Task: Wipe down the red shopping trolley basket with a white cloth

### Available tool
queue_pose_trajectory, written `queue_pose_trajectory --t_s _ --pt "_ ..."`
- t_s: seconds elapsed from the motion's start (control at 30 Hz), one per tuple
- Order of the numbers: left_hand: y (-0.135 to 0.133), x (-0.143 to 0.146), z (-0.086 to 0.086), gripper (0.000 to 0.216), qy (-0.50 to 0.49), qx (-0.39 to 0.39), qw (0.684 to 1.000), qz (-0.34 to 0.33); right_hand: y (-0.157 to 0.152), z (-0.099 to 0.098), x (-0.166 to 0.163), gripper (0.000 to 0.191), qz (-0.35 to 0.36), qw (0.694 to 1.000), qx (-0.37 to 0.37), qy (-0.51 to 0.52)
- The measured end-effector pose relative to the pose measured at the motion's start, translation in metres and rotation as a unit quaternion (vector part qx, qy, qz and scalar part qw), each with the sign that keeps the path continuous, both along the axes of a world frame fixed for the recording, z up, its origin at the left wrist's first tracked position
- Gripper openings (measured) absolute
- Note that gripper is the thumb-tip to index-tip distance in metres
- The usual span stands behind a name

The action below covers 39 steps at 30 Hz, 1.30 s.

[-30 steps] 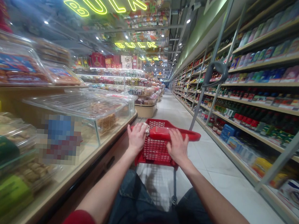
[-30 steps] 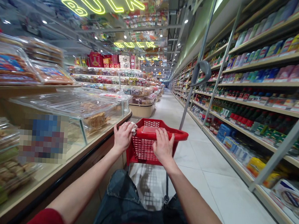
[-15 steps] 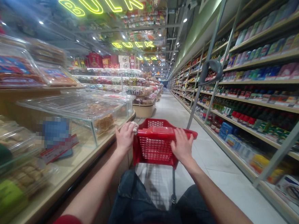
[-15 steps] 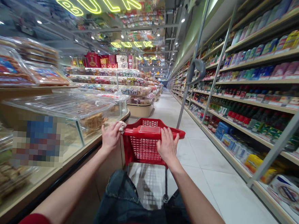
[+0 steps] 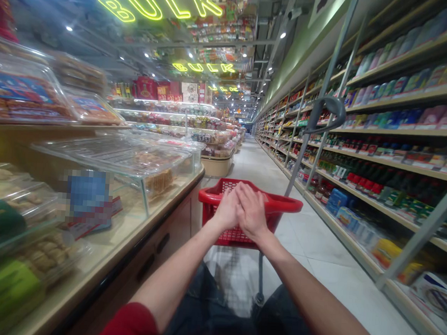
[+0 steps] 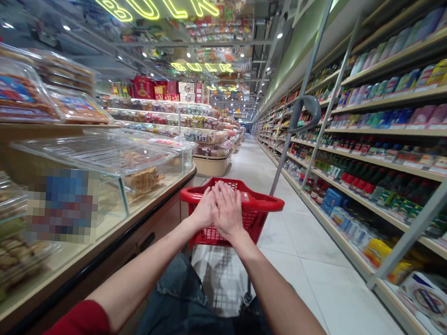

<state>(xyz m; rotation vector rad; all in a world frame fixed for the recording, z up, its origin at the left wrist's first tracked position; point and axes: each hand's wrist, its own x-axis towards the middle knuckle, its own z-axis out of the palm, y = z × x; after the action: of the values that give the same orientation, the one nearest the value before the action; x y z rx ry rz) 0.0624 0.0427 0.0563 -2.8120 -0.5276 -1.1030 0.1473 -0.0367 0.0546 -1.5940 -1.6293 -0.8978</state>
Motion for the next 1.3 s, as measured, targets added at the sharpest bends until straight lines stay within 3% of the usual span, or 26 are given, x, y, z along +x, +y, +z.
queue_pose_trajectory --t_s 0.13,0.27,0.53,0.8,1.03,1.13,1.3 --pt "0.013 -0.028 -0.007 0.072 -0.005 -0.014 1.0 0.024 0.017 0.009 -0.011 0.04 -0.067 0.996 -0.056 0.033" --pt "0.016 -0.039 -0.01 0.061 -0.012 -0.006 0.998 0.065 0.022 0.007 -0.004 0.026 -0.091 0.994 -0.058 0.017" --pt "0.008 -0.03 -0.009 0.045 -0.036 0.002 0.993 0.111 -0.032 -0.02 0.085 0.026 -0.152 0.986 0.056 0.04" --pt "-0.015 -0.003 -0.012 0.047 -0.025 0.012 0.993 0.111 -0.012 -0.012 0.059 0.033 -0.117 0.991 0.05 0.032" --pt "-0.008 -0.014 -0.014 0.048 -0.024 0.019 0.993 0.11 -0.039 -0.03 0.123 0.031 -0.203 0.974 0.082 0.064" --pt "-0.01 -0.012 -0.014 0.05 -0.026 0.021 0.993 0.11 -0.035 -0.031 0.114 0.031 -0.165 0.98 0.094 0.058" --pt "-0.012 -0.007 -0.015 0.049 -0.024 0.023 0.993 0.11 -0.009 -0.023 0.063 0.037 -0.062 0.996 0.069 0.007"
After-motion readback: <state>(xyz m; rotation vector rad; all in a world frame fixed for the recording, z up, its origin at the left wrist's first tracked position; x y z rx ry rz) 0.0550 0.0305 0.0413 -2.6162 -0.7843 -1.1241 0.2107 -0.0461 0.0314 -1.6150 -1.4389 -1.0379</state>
